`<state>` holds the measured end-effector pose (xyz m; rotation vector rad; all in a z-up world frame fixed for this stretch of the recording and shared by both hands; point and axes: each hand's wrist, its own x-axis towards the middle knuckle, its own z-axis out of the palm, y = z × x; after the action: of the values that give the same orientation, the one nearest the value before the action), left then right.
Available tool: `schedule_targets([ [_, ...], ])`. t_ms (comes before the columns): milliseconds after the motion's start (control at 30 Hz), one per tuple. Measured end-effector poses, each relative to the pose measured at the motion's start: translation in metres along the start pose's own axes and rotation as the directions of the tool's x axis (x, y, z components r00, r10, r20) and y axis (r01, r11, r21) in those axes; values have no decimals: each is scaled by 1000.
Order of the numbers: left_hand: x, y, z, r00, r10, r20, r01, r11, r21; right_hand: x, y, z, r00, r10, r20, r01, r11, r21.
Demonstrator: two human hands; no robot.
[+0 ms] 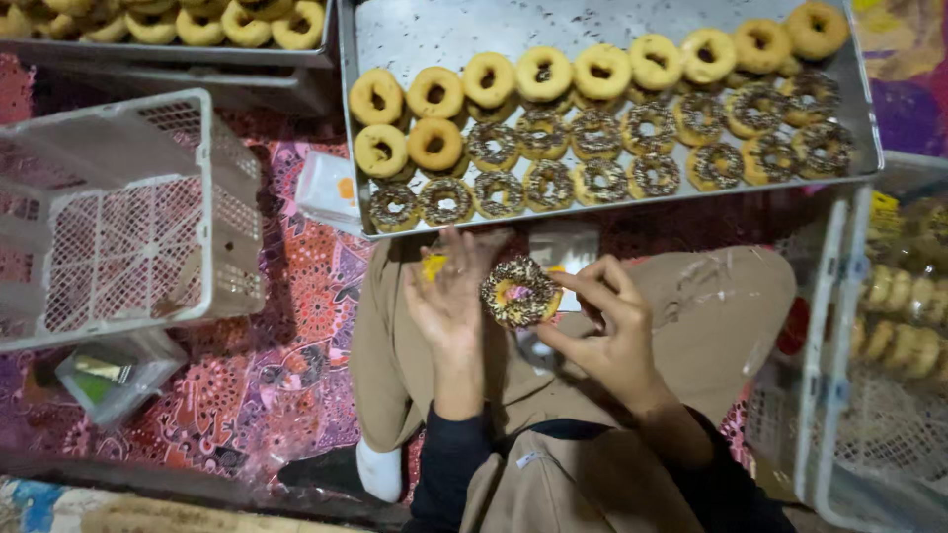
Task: The person sits on the floor and packages donuts from metal trays into small plastic bags. They pick up donuts, place them into bags, and set the filled bags into a white plastic basket.
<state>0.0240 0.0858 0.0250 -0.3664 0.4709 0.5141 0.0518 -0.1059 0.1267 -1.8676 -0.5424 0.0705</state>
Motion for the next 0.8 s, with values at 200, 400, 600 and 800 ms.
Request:
schedule_targets([
  [200, -39, -50, -6, 952, -47, 303, -90, 902, 423, 7, -6, -5, 982, -185, -39, 166, 943, -287],
  [400, -28, -35, 5, 938, 28, 346, -177, 896, 408, 0, -3, -18, 991, -109, -75, 107, 994, -26],
  [600, -25, -32, -10, 945, 23, 326, -179, 872, 456, -4, 0, -33, 987, -124, -106, 128, 991, 36],
  [800, -21, -32, -14, 951, 33, 308, -178, 870, 459, -4, -16, -39, 988, -80, -134, 72, 996, -60],
])
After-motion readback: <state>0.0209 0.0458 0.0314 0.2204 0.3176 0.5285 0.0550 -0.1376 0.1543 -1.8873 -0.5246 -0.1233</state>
